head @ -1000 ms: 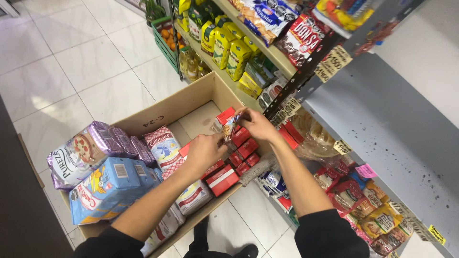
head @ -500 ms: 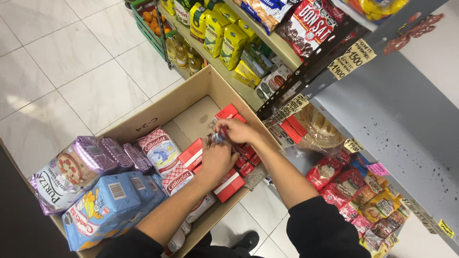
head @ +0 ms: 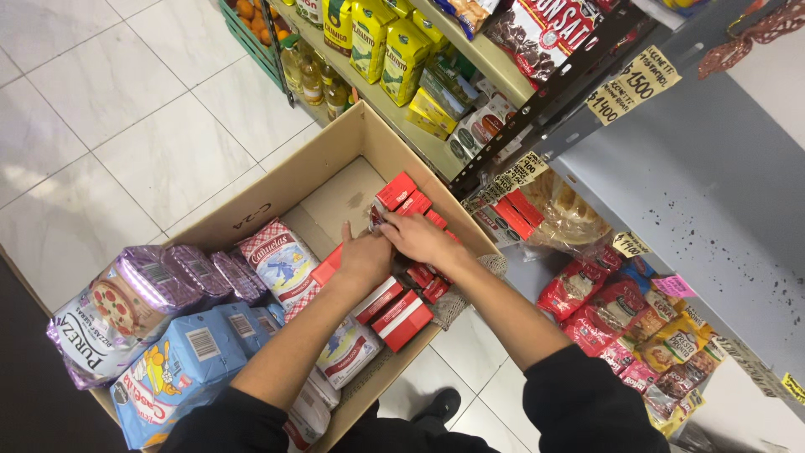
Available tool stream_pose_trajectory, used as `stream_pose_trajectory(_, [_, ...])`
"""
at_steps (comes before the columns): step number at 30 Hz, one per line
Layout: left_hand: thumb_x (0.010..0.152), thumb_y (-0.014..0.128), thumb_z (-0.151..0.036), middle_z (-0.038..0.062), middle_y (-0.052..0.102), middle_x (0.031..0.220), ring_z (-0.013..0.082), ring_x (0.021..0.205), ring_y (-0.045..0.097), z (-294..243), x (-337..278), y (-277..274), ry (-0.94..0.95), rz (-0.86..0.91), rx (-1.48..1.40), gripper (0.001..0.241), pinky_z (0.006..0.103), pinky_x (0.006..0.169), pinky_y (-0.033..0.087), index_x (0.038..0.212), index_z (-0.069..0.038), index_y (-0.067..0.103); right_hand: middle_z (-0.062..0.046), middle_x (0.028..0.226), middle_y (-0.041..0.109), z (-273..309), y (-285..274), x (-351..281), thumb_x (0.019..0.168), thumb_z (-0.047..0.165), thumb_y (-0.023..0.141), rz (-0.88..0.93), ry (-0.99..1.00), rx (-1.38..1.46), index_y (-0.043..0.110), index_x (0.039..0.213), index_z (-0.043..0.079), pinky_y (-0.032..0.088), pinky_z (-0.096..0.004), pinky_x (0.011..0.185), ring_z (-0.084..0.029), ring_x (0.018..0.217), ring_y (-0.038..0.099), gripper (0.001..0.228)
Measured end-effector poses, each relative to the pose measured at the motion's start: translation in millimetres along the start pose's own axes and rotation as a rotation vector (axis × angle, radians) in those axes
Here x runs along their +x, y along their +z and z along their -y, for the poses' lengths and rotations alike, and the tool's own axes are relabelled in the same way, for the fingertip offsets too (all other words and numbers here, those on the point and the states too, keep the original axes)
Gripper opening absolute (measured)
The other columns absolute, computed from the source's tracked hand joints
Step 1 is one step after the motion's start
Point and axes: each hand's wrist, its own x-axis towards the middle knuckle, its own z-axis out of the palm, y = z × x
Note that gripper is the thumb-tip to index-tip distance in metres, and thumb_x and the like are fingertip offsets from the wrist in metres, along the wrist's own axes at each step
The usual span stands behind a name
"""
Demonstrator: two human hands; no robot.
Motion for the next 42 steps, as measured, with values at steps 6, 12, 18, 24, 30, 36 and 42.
stream_pose_trajectory(6, [0.105, 0.055, -0.027, 0.018, 0.079, 0.128, 0.0411, 0.124, 0.073, 8, 14, -10, 0.036, 0.055, 0.042, 0.041, 0.0752, 0.130, 0.011, 0.134, -0.006, 0.073, -0.023, 0.108, 0.080, -18, 16, -22, 0.100, 0.025, 0.063, -0.036, 0.069, -0.294, 0.075, 0.121, 0.013, 0.066, -0.055, 0.091, -0.046, 0.108, 0.079, 0.027])
stream_pose_trajectory(12, [0.103, 0.058, -0.031, 0.018, 0.077, 0.134, 0.0405, 0.128, 0.072, -3, 16, -7, 0.051, 0.136, 0.045, 0.042, 0.0733, 0.130, 0.019, 0.133, -0.006, 0.074, -0.018, 0.100, 0.080, -35, 33, -22, 0.100, 0.024, 0.062, -0.067, 0.085, -0.356, 0.079, 0.111, 0.015, 0.067, -0.053, 0.086, -0.042, 0.103, 0.081, 0.022])
stream_pose_trajectory(18, [0.102, 0.060, -0.034, 0.019, 0.080, 0.125, 0.0389, 0.125, 0.075, -13, 13, -12, 0.026, 0.149, 0.081, 0.042, 0.0698, 0.132, 0.015, 0.126, -0.005, 0.078, -0.025, 0.101, 0.080, -28, 28, -39, 0.096, 0.022, 0.068, -0.133, 0.065, -0.302, 0.078, 0.108, 0.007, 0.067, -0.056, 0.084, -0.046, 0.101, 0.080, 0.022])
stream_pose_trajectory(24, [0.101, 0.062, -0.035, 0.024, 0.082, 0.118, 0.0410, 0.121, 0.076, -42, -5, -31, 0.009, 0.174, 0.173, 0.043, 0.0685, 0.133, 0.009, 0.118, 0.000, 0.081, -0.022, 0.115, 0.080, -4, 16, -94, 0.097, 0.033, 0.073, -0.201, 0.087, -0.261, 0.074, 0.126, 0.007, 0.066, -0.055, 0.093, -0.046, 0.108, 0.079, 0.039])
stream_pose_trajectory(30, [0.104, 0.057, -0.027, 0.014, 0.084, 0.102, 0.0346, 0.106, 0.081, -76, 16, 6, 0.119, 0.131, 0.409, 0.034, 0.0537, 0.103, 0.057, 0.105, -0.007, 0.085, -0.020, 0.128, 0.078, -29, -6, -214, 0.101, 0.037, 0.069, -0.518, 0.120, 0.116, 0.074, 0.139, 0.010, 0.064, -0.054, 0.094, -0.045, 0.113, 0.076, 0.047])
stream_pose_trajectory(36, [0.099, 0.067, -0.037, 0.023, 0.083, 0.104, 0.0418, 0.109, 0.080, -282, -40, -51, 0.504, 0.233, 0.378, 0.038, 0.0575, 0.091, 0.060, 0.103, -0.003, 0.085, -0.010, 0.108, 0.085, -155, 8, -372, 0.097, 0.042, 0.078, -0.911, 0.381, 0.280, 0.083, 0.120, 0.021, 0.066, -0.051, 0.091, -0.036, 0.104, 0.080, 0.031])
stream_pose_trajectory(42, [0.103, 0.061, -0.053, 0.005, 0.074, 0.076, 0.0370, 0.084, 0.071, -470, -51, -21, 0.767, 0.134, 0.139, 0.038, 0.0514, 0.075, 0.053, 0.080, -0.025, 0.072, 0.002, 0.098, 0.090, -237, -42, -542, 0.096, 0.030, 0.078, -1.346, 0.540, 0.564, 0.087, 0.108, 0.014, 0.063, -0.025, 0.084, -0.008, 0.087, 0.082, 0.023])
